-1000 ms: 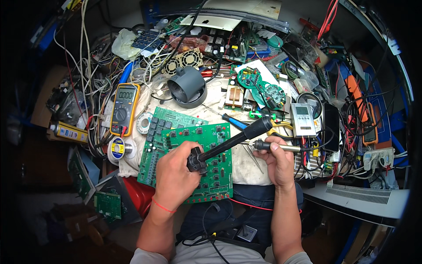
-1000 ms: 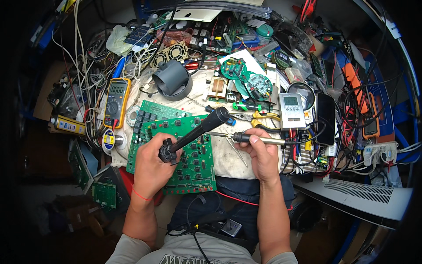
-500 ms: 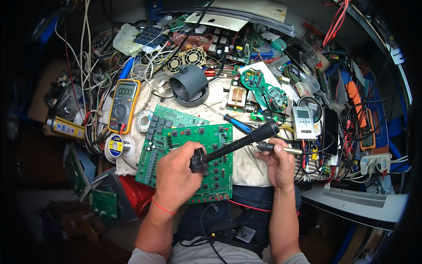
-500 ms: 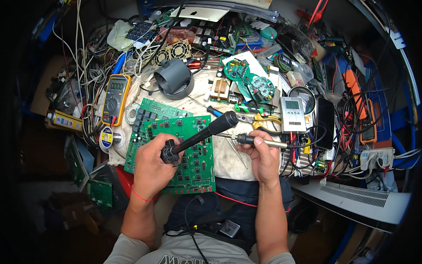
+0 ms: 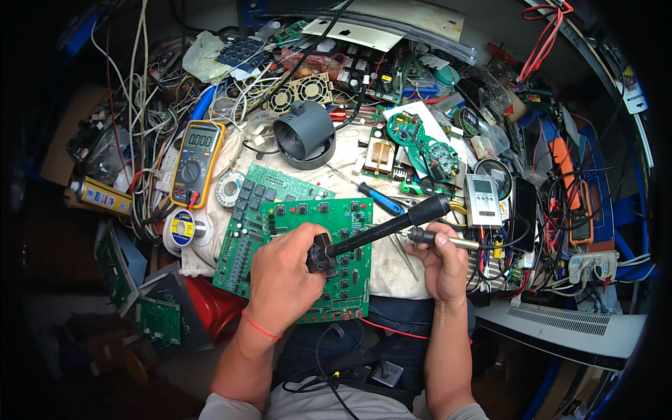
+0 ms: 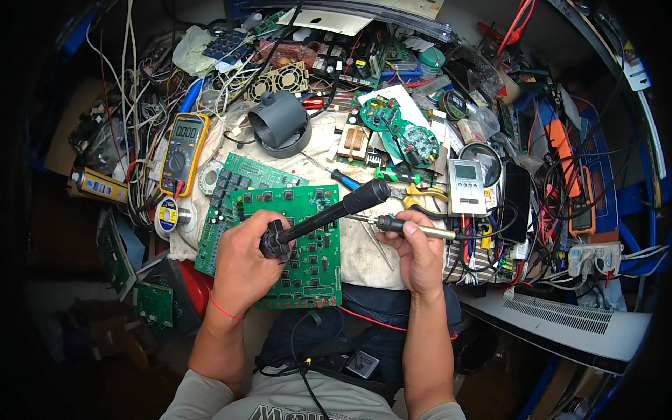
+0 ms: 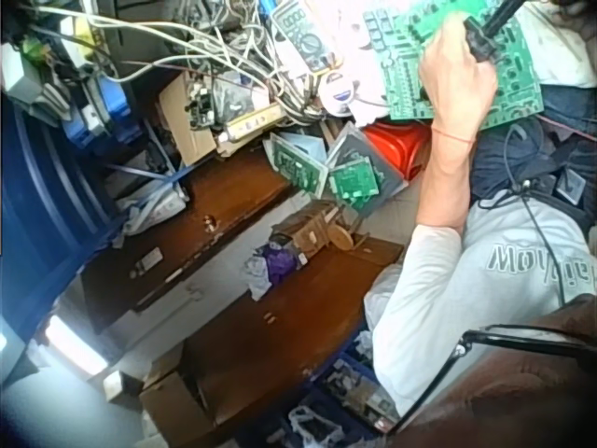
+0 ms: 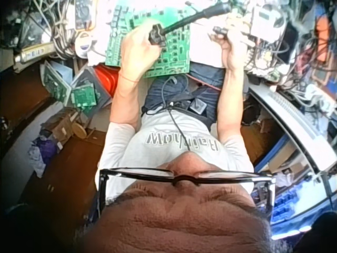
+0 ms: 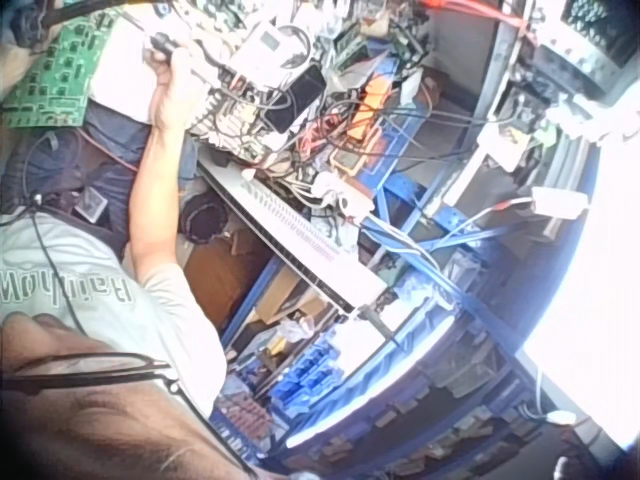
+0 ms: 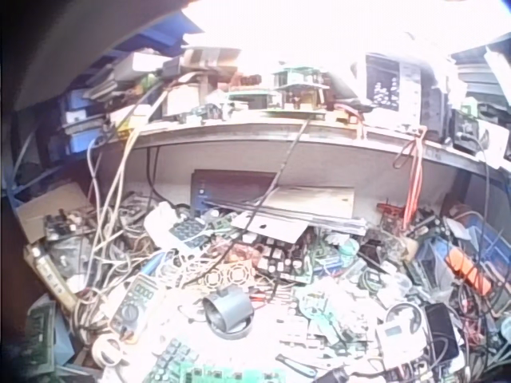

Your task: The person uses a soldering iron and hot air gun to reflow solder joints on a green circuit board, then tests continuity with a multimeter. They retrieve a small bag of replacement components from a shelf and return to the board to continue work.

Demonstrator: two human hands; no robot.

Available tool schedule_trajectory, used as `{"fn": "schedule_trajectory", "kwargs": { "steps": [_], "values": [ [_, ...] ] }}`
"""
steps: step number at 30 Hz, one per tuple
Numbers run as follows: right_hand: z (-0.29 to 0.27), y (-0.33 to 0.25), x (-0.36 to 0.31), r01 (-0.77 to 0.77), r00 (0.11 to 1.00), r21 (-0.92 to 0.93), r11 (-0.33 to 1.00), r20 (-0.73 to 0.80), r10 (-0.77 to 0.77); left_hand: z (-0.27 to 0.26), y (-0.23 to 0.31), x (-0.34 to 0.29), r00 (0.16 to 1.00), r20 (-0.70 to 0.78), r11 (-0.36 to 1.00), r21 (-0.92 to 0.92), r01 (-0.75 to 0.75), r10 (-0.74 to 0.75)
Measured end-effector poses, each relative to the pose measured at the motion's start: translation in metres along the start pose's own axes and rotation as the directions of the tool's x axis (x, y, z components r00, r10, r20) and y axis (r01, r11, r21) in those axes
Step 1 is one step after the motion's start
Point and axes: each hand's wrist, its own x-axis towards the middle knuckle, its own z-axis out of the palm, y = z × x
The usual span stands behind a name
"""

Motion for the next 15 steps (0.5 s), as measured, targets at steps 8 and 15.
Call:
{"fn": "schedule_trajectory", "kwargs": {
  "steps": [8, 15],
  "values": [
    [0.0007, -0.0003, -0.0003, 0.000, 1.000, 0.007, 1.000, 0.001, 0.000, 0.0012, 0.0000, 0.0005, 1.000, -0.004, 1.000, 0.009, 0.011, -0.011],
    [0.0004, -0.0003, 0.0001, -0.002, 1.000, -0.001, 1.000, 0.007, 0.002, -0.0003, 0.0015, -0.0004, 1.000, 0.009, 1.000, -0.004, 0.018, -0.018]
  ]
}}
